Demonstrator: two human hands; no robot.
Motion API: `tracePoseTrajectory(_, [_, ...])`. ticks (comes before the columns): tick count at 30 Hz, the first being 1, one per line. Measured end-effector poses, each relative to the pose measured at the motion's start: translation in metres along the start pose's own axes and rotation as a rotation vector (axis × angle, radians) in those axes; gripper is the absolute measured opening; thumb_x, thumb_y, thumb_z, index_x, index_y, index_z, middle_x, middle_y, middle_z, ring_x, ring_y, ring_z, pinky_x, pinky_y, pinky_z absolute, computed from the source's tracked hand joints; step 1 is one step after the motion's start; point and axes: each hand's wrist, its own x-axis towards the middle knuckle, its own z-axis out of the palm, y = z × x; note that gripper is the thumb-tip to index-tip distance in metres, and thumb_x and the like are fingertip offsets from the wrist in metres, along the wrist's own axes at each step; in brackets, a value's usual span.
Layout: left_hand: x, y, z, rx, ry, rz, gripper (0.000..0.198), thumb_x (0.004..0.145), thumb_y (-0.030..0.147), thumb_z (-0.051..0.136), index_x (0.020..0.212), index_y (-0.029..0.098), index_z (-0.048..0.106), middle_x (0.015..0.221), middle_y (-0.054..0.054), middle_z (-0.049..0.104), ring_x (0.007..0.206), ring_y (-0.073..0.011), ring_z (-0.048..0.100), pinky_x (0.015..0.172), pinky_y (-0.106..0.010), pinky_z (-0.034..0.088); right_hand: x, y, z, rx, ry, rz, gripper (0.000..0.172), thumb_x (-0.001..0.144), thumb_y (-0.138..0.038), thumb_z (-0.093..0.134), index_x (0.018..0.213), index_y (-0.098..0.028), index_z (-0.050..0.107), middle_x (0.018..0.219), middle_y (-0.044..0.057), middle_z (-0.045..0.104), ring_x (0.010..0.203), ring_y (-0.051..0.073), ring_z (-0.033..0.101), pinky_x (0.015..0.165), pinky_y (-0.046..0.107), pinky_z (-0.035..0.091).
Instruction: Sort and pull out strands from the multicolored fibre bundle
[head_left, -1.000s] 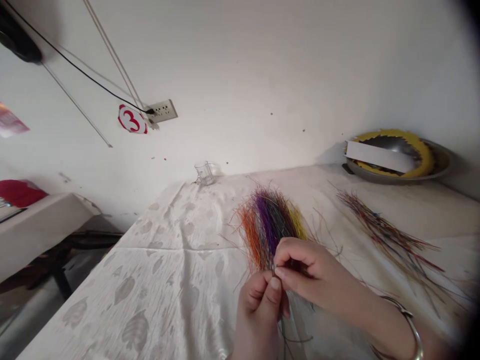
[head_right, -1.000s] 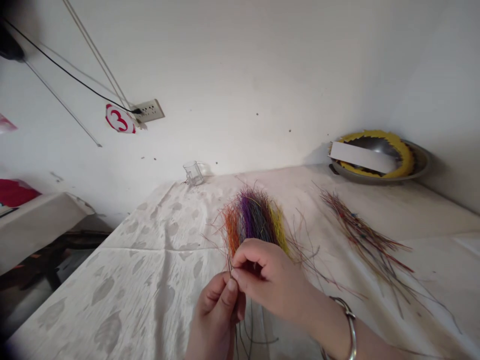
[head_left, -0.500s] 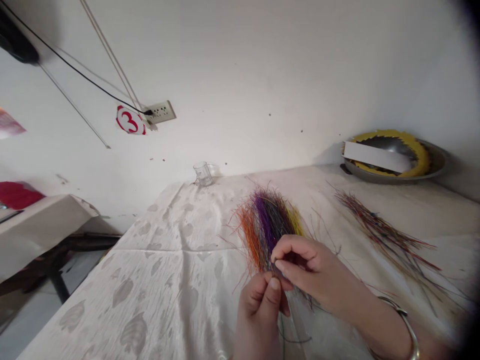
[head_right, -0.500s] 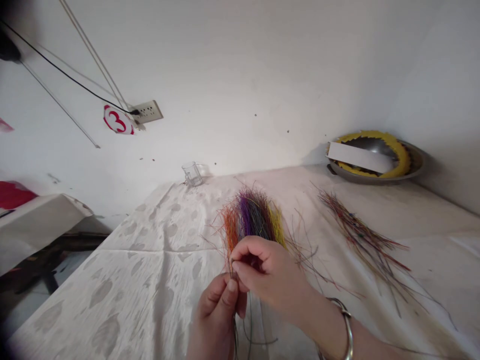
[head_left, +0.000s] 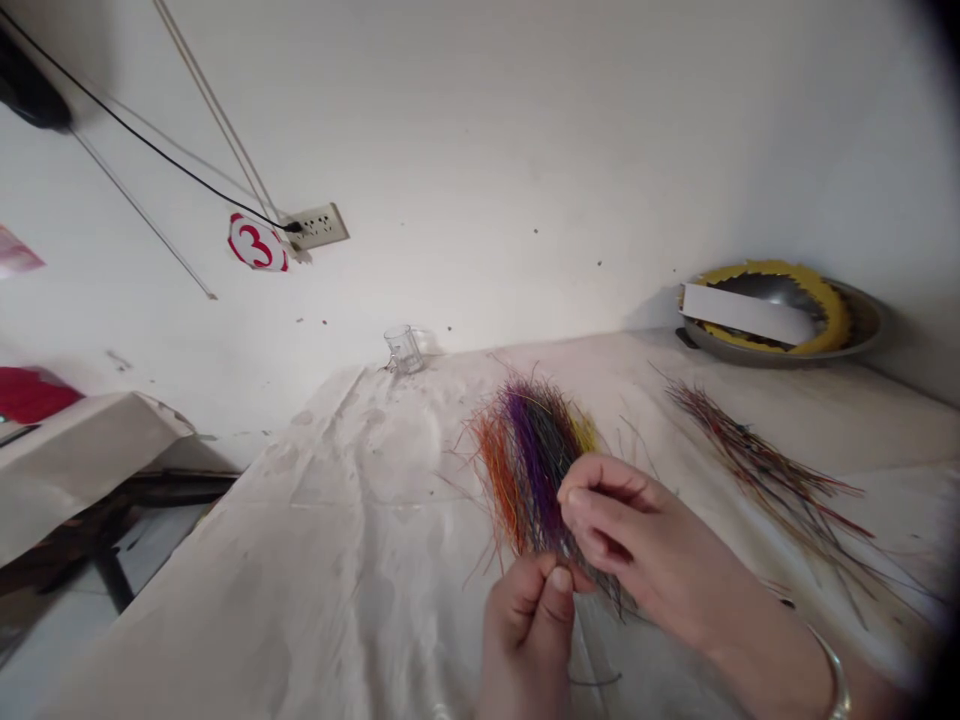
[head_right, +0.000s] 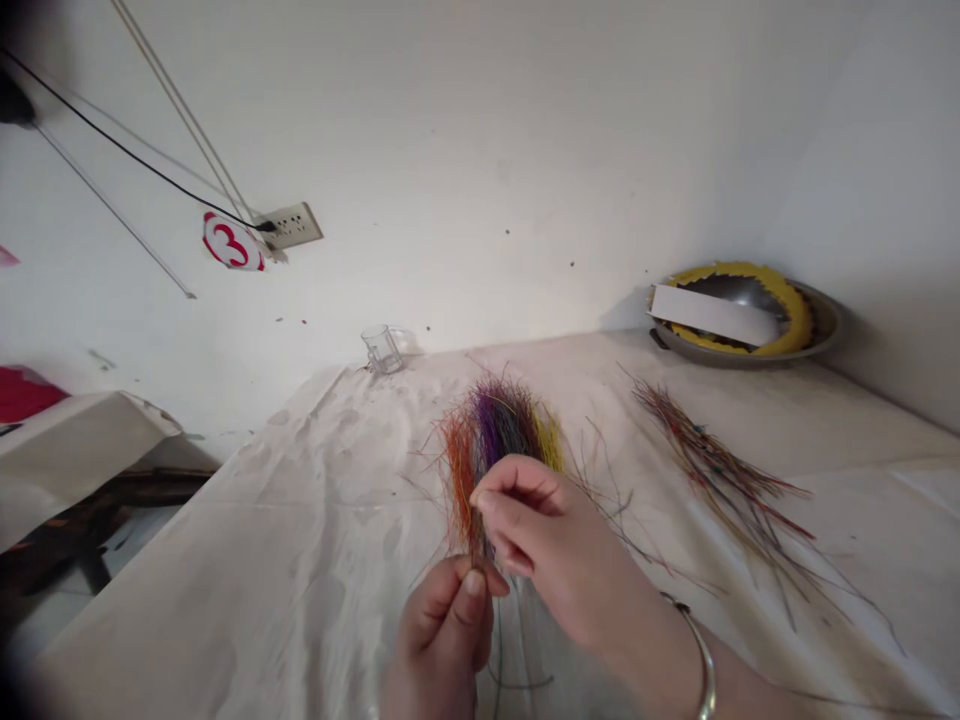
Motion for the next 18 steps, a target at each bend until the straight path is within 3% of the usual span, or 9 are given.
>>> tracePoseTrajectory(4, [0.0,-0.002,0.001,-0.079,0.018,-0.03,0.037,0.081,0.053,0.059,0.073,0.018,0.067,0.043,0.009,0.027,0.041,-0.0081,0.02,0.039,-0.021,0.016,0.003,-0.001,-0.011,-0.134,0.064,-0.05,0.013,0.086,-0.034,0.056,0.085,-0.023,0.061,0.058,-0.007,0.044,0.049,0.008,0.034,0.044,0.02,0.027])
tracePoseTrajectory(7, [0.002,0.0,0.002,-0.169,0.009,-0.053,0.039,0.079,0.056,0.06,0.073,0.017,0.064,0.043,0.01,0.025,0.039,-0.0067,0.016,0.039,-0.021,0.013,0.005,-0.002,-0.014,-0.419,-0.079,-0.015,0.012,0.083,-0.026,0.059,0.092,-0.022,0.066,0.062,-0.005,0.05,0.054,0.01,0.044,0.05,0.022,0.034])
tracePoseTrajectory(10, [0.004,0.001,0.004,-0.207,0.006,-0.057,0.041,0.078,0.056,0.062,0.067,0.017,0.059,0.043,0.01,0.026,0.039,-0.0058,0.016,0.038,-0.021,0.012,0.006,-0.003,-0.01,-0.602,-0.204,-0.057,0.015,0.076,-0.014,0.06,0.085,-0.02,0.07,0.074,0.0,0.059,0.07,0.014,0.054,0.062,0.025,0.041])
tracePoseTrajectory(14, [0.004,0.001,0.005,-0.225,-0.019,-0.074,0.043,0.076,0.057,0.063,0.062,0.017,0.054,0.043,0.01,0.026,0.039,-0.0052,0.015,0.037,-0.021,0.012,0.007,-0.001,-0.007,-0.634,-0.261,-0.108,0.017,0.082,-0.016,0.054,0.077,-0.017,0.07,0.081,0.003,0.06,0.071,0.014,0.056,0.064,0.026,0.042])
tracePoseTrajectory(18, [0.002,0.003,0.006,-0.285,0.015,-0.077,0.045,0.078,0.058,0.061,0.06,0.018,0.051,0.045,0.009,0.029,0.041,-0.0055,0.017,0.038,-0.02,0.013,0.007,0.001,-0.01,-0.571,-0.296,-0.111,0.023,0.088,-0.024,0.051,0.074,-0.016,0.068,0.074,0.001,0.053,0.064,0.012,0.049,0.058,0.024,0.038])
